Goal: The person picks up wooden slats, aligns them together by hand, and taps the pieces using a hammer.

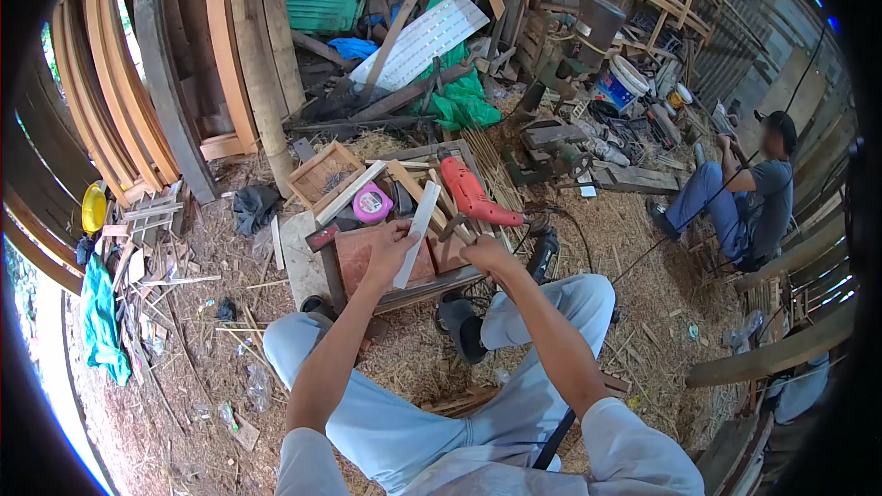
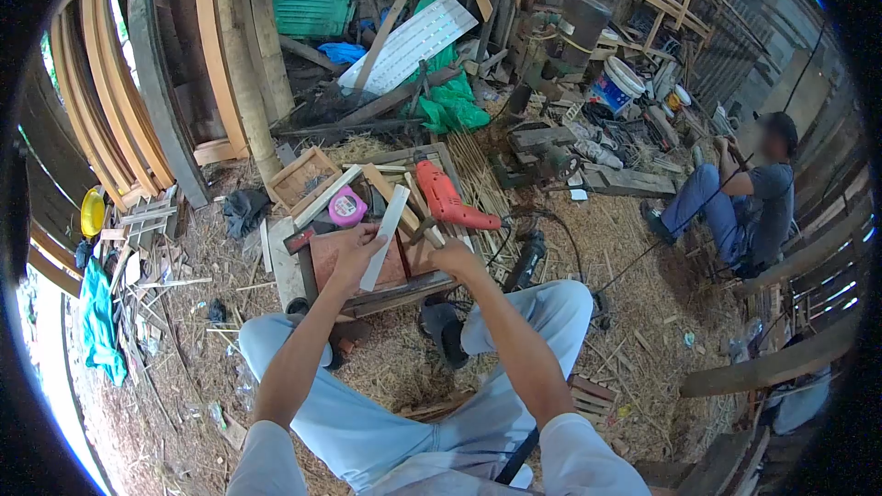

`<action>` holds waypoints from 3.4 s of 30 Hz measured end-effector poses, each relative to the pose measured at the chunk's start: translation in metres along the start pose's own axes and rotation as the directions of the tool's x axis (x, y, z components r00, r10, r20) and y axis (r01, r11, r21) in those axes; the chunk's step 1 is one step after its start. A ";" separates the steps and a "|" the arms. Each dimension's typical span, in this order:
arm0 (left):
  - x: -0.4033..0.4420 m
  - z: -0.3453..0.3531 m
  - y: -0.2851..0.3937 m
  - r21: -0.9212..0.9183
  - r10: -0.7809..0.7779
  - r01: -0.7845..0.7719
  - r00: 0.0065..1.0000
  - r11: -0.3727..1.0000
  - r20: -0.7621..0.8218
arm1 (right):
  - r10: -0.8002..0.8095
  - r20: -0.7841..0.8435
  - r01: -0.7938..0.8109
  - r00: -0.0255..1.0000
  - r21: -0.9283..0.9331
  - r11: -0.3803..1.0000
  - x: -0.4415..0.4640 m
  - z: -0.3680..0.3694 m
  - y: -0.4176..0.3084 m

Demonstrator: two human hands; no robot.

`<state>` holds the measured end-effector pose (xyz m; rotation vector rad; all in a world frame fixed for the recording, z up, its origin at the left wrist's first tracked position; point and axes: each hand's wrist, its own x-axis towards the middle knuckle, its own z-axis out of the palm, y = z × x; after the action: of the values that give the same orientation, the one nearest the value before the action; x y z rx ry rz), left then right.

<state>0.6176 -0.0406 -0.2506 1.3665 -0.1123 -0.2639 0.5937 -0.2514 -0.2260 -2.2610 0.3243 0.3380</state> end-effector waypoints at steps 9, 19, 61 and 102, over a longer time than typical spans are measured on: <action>-0.009 0.004 0.018 -0.119 -0.163 0.160 0.987 0.980 -0.013 | 0.209 0.456 -0.457 0.865 0.545 0.703 -0.027 -0.005 -0.019; -0.014 -0.014 0.042 -0.302 0.000 -0.058 0.982 0.951 -0.190 | -0.034 0.359 -0.208 0.933 0.613 0.762 -0.096 -0.018 -0.057; -0.031 -0.028 0.101 -0.462 0.207 -0.308 0.944 0.832 -0.256 | -0.353 0.062 0.190 0.934 0.750 0.633 -0.034 0.041 -0.111; -0.027 -0.031 0.096 -0.512 0.093 -0.212 0.964 0.832 -0.249 | -0.344 0.206 0.090 0.916 0.732 0.676 -0.048 0.026 -0.121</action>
<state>0.6104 0.0130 -0.1607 0.8096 0.0341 -0.0018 0.5861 -0.1479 -0.1422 -1.4103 -0.0171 0.3739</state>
